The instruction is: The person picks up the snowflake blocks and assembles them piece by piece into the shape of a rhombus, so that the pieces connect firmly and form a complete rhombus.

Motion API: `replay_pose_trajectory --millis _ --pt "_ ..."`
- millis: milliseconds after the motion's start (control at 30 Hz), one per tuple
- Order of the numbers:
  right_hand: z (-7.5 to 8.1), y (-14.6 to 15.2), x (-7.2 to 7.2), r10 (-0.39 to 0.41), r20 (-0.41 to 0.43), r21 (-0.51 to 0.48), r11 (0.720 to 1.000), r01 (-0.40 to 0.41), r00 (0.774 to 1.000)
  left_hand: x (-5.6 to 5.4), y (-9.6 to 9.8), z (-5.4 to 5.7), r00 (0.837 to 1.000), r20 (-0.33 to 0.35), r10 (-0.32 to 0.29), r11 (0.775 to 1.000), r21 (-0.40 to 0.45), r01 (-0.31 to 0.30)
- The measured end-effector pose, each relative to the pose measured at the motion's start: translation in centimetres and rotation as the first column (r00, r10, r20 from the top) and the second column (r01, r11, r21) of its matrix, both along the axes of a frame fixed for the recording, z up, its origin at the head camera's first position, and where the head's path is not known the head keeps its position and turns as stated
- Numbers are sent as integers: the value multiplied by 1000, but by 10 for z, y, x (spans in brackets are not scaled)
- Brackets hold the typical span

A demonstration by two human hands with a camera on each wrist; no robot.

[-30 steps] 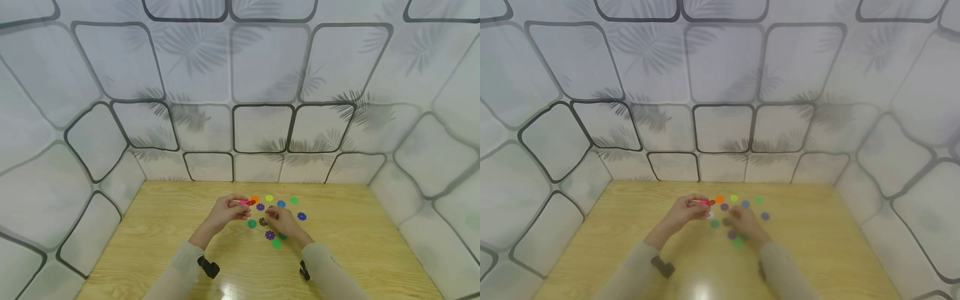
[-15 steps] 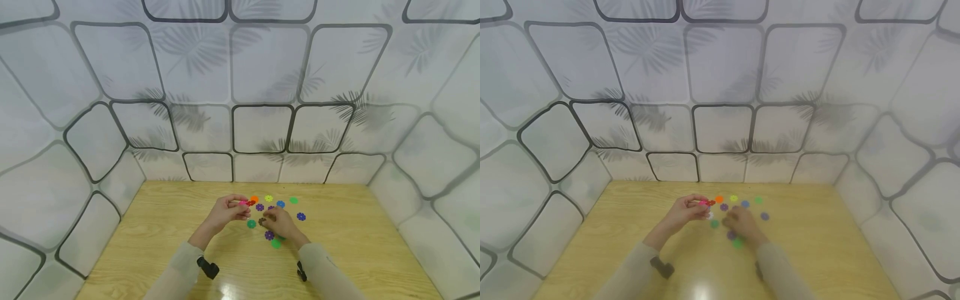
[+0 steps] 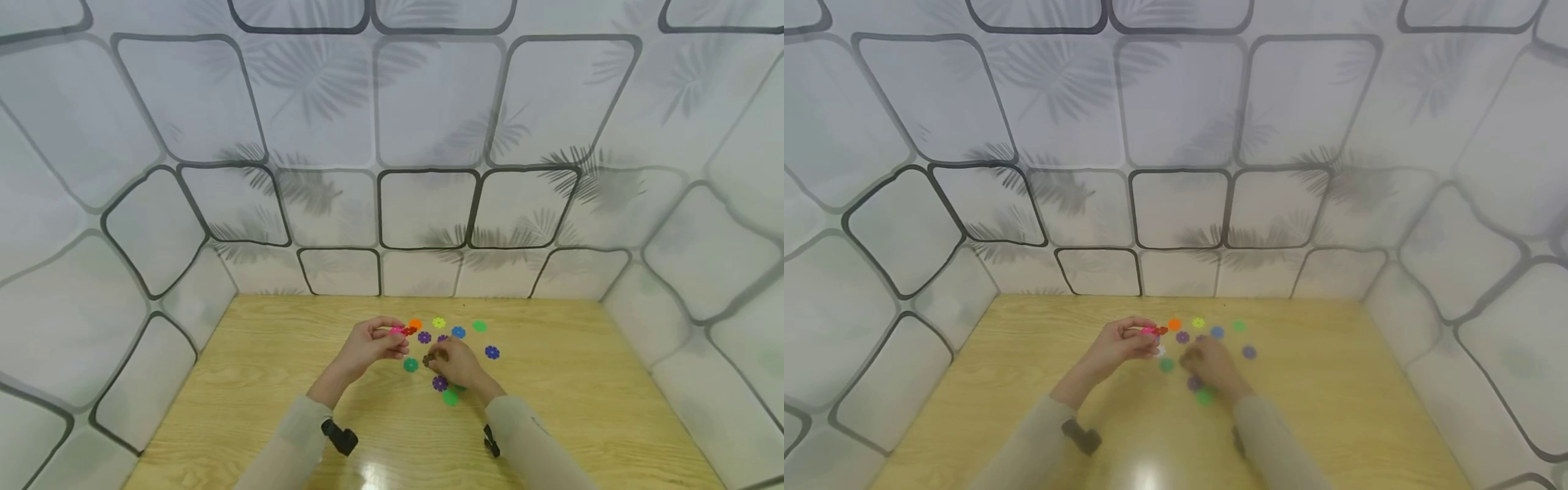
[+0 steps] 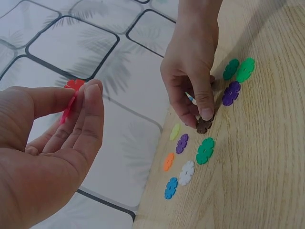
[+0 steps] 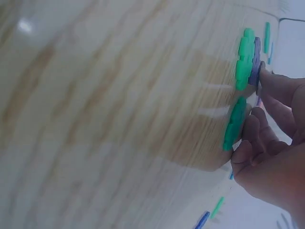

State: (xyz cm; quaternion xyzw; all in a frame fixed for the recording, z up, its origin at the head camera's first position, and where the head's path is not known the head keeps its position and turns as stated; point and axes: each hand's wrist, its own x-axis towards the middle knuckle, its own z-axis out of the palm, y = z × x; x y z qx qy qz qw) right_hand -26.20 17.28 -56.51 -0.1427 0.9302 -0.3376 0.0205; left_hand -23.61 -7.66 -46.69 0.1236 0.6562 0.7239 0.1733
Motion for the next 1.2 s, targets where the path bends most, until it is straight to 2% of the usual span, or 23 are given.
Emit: replay_pose_trajectory --millis 100,267,467,700,1200 --pt "2 -2 0 -11 30 -11 1000 11 999 0 -1 0 1000 -5 0 1000 1 0" --pt "11 -3 5 -39 89 -91 995 47 995 0 -1 0 1000 1 0 1000 -3 0" --pt "22 -3 11 -55 78 -136 989 65 995 0 -2 1 1000 2 -1 1000 5 1" --pt "31 -4 10 -93 91 -161 981 107 992 -2 -5 1 1000 19 6 1000 16 -6" --pt "64 -3 12 -9 101 -309 950 40 995 -1 -4 4 1000 13 19 1000 1 -19"
